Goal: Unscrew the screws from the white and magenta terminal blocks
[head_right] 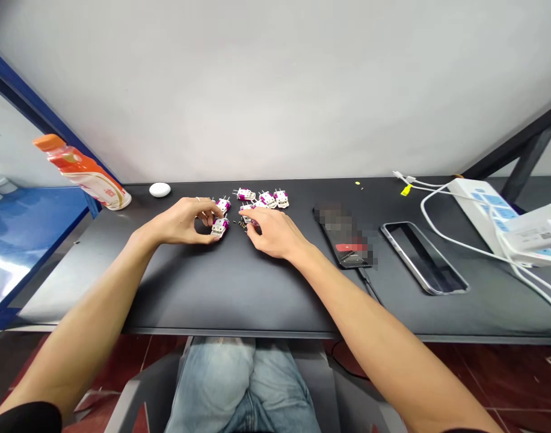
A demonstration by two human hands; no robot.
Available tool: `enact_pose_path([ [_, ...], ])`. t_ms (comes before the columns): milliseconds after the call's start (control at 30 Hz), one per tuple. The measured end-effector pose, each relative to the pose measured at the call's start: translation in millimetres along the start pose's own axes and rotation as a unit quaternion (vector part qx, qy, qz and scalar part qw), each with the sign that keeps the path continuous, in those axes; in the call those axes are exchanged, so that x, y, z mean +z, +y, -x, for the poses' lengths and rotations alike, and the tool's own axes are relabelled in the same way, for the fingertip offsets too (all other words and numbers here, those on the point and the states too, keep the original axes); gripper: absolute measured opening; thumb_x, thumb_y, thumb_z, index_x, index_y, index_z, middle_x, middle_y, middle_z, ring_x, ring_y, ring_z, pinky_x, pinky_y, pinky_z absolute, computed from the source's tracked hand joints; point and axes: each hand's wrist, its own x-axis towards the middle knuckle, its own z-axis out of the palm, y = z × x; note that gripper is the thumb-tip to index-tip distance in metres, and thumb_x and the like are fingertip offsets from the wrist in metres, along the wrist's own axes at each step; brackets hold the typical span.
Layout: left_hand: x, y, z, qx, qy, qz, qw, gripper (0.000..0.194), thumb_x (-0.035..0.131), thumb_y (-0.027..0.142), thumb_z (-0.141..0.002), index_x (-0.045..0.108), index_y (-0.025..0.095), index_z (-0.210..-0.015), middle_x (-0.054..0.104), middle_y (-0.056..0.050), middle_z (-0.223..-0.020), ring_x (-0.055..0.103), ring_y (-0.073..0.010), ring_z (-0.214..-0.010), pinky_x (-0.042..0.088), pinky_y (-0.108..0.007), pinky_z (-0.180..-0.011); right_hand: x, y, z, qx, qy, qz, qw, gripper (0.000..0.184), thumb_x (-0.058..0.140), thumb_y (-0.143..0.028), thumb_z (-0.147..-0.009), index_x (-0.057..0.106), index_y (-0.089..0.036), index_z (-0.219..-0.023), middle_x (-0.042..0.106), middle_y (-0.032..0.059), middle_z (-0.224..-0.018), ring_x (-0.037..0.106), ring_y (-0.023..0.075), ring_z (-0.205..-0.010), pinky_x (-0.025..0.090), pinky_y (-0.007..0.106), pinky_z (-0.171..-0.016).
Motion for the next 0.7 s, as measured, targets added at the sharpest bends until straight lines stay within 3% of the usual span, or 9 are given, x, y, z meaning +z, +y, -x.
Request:
enact_pose_path([
  [133,12.6,2,-4,-0.001,0.105,-0.025,0.994,0.04,0.086,0.044,-0.09,0.081,0.022,-0.124,0.084,-0.008,-0.117,0.078,-0.0236,-0.096,0.065,-0.038,-0.093,-3,-9,1,0.015,-0.068,0.078,0.994,0.046,0.054,-0.024,-0.114,0.079,-0.026,-0.154,0.085,0.0111,-0.139,0.084,0.03,-0.116,0.066,0.041,-0.097],
  [233,27.1,3,-9,-0.012,0.146,-0.056,0.988,0.041,0.086,0.041,-0.094,0.082,0.022,-0.129,0.084,-0.011,-0.129,0.078,-0.0284,-0.111,0.065,-0.044,-0.104,-6,-16,0,0.035,-0.094,0.113,0.988,0.046,0.051,-0.025,-0.117,0.077,-0.027,-0.155,0.083,0.011,-0.136,0.083,0.0301,-0.112,0.063,0.039,-0.09],
  [333,39.7,2,-12,-0.02,0.156,-0.079,0.984,0.043,0.084,0.04,-0.098,0.081,0.022,-0.138,0.082,-0.014,-0.139,0.073,-0.0337,-0.127,0.063,-0.051,-0.112,-8,-19,-1,0.045,-0.098,0.126,0.986,0.047,0.049,-0.025,-0.117,0.077,-0.028,-0.154,0.081,0.0114,-0.138,0.083,0.0303,-0.109,0.061,0.04,-0.086],
  [533,49.4,-2,-14,-0.028,0.167,-0.089,0.982,0.046,0.079,0.039,-0.105,0.077,0.022,-0.148,0.081,-0.015,-0.145,0.07,-0.035,-0.129,0.061,-0.054,-0.115,-7,-28,-2,0.061,-0.102,0.16,0.98,0.052,0.044,-0.025,-0.118,0.07,-0.027,-0.162,0.077,0.0123,-0.147,0.082,0.03,-0.096,0.055,0.042,-0.074],
  [700,53.4,-6,-17,-0.031,0.168,-0.092,0.981,0.045,0.078,0.036,-0.108,0.074,0.023,-0.151,0.082,-0.013,-0.147,0.069,-0.0339,-0.129,0.058,-0.053,-0.116,-7,-33,-2,0.071,-0.101,0.15,0.981,0.051,0.042,-0.024,-0.118,0.072,-0.026,-0.159,0.077,0.0128,-0.147,0.081,0.029,-0.094,0.054,0.042,-0.073],
])
